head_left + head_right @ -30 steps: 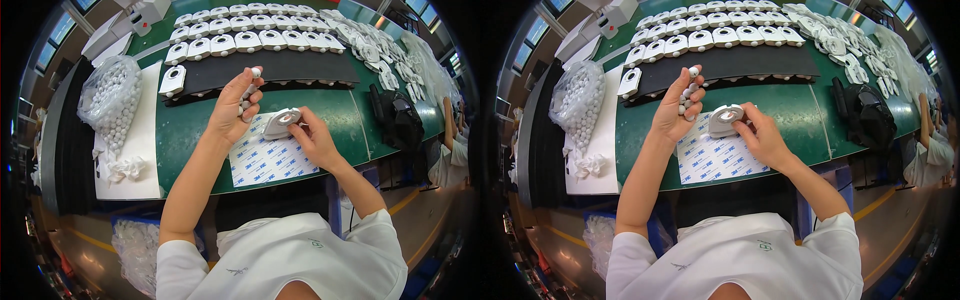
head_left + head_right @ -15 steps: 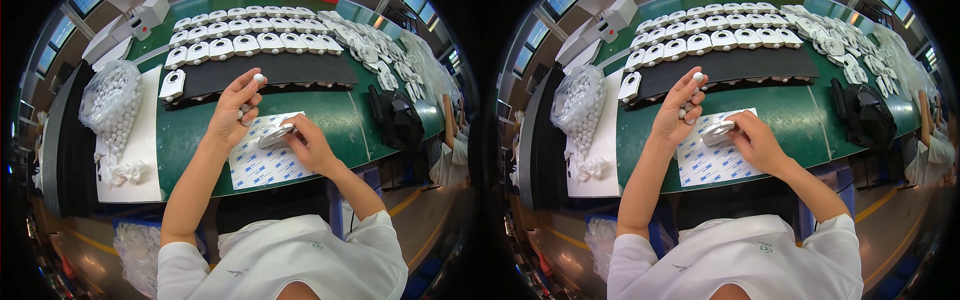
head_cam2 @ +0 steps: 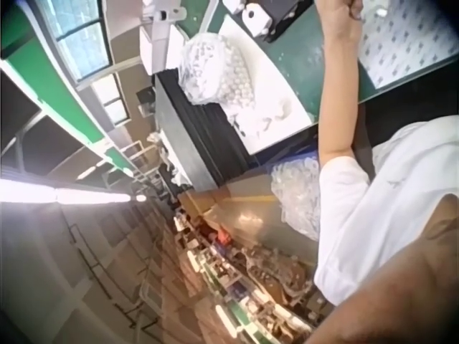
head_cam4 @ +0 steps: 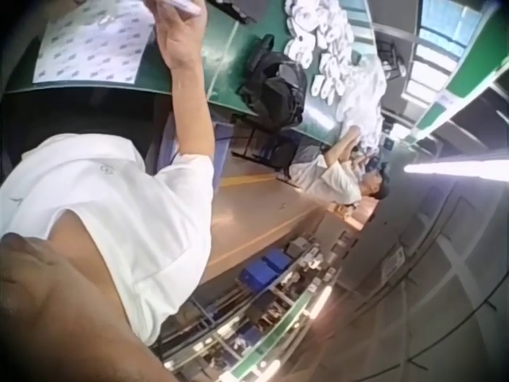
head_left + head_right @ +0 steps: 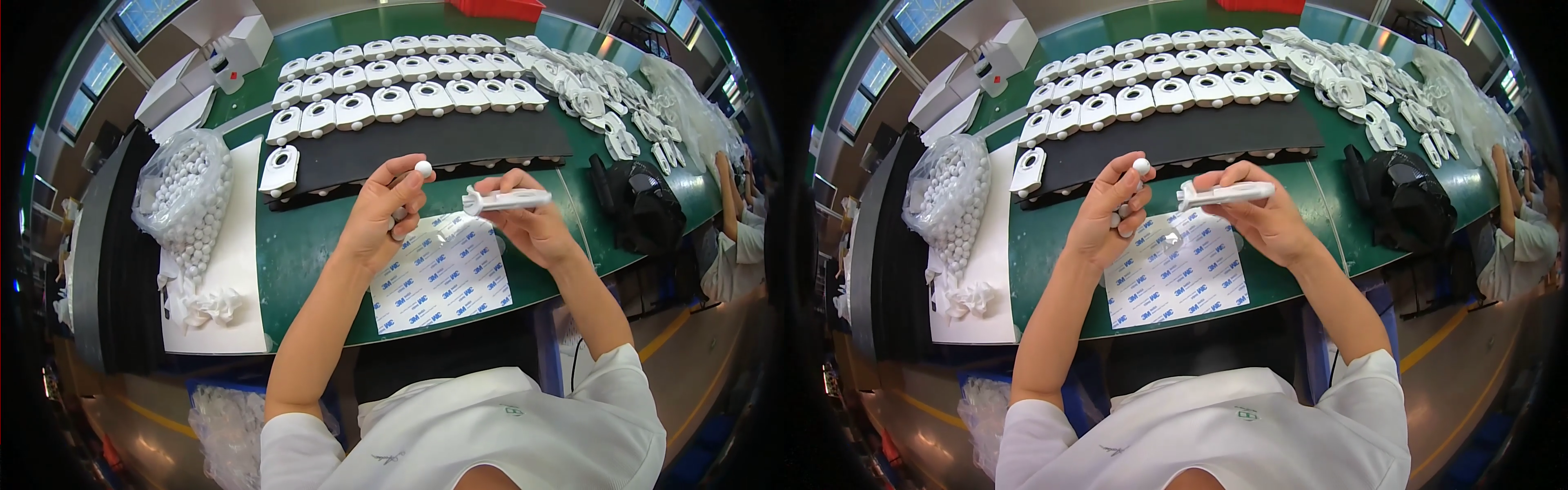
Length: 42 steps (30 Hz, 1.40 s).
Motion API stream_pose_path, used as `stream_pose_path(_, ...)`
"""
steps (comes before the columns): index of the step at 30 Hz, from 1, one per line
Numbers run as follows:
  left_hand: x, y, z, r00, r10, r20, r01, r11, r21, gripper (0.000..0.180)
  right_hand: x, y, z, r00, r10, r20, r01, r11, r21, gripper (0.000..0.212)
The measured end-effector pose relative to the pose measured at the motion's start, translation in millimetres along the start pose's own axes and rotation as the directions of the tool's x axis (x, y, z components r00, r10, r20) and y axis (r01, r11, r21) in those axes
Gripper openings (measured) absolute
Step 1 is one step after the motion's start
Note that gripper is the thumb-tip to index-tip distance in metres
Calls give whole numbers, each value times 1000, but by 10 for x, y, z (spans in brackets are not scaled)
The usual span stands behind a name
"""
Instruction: Assembling plastic components by inserting small white parts into housings and organizing them.
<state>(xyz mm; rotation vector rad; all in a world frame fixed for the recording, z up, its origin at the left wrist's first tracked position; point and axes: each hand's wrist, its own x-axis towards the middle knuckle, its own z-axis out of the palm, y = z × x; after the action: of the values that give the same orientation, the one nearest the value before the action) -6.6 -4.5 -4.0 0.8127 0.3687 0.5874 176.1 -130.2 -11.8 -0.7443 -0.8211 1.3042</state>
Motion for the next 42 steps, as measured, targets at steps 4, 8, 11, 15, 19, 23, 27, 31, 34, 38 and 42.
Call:
stream_pose_path(4,19,-1,-6,1000,26,8,-25,999,-33,33,140,-180,-82,907,-366,210,418,711,-565,18)
stream_pose_path(8,28,-5,-59,1000,21,22,-20,1000,-18,37,236,-378,0,673,-387,630,683,-2,-731,23)
stream_pose_path(11,21,9,-31,1000,-4,-11,4,1000,-6,36,268,-356,44,607,-360,709,713,-149,-686,23)
stream_pose_path(15,45,-3,-5,999,-38,-13,37,997,-60,34,310,-178,-87,671,-526,523,674,138,-726,19)
stream_pose_path(19,33,-36,16,997,-65,-31,66,998,24,31,280,25,-122,924,-369,103,379,836,-397,14)
stream_pose_path(23,34,-59,43,998,-60,-19,62,988,141,25,275,75,-119,984,-173,-39,162,967,-196,19)
stream_pose_path(27,43,-90,-6,997,-79,-24,82,979,187,20,275,78,-113,995,-96,-31,90,983,-160,22)
stream_pose_path(31,36,-86,1,994,-100,-33,104,974,202,19,275,107,-114,998,-65,-4,63,985,-162,22)
stream_pose_path(34,28,-79,23,993,-112,-46,120,968,220,19,274,108,-134,997,-73,11,74,982,-174,20)
stream_pose_path(38,20,-79,53,992,-102,-74,117,963,245,15,274,110,-147,998,-56,20,58,985,-163,19)
stream_pose_path(42,19,-78,49,990,-118,-78,138,927,348,13,274,109,-120,999,-26,31,31,984,-177,17)
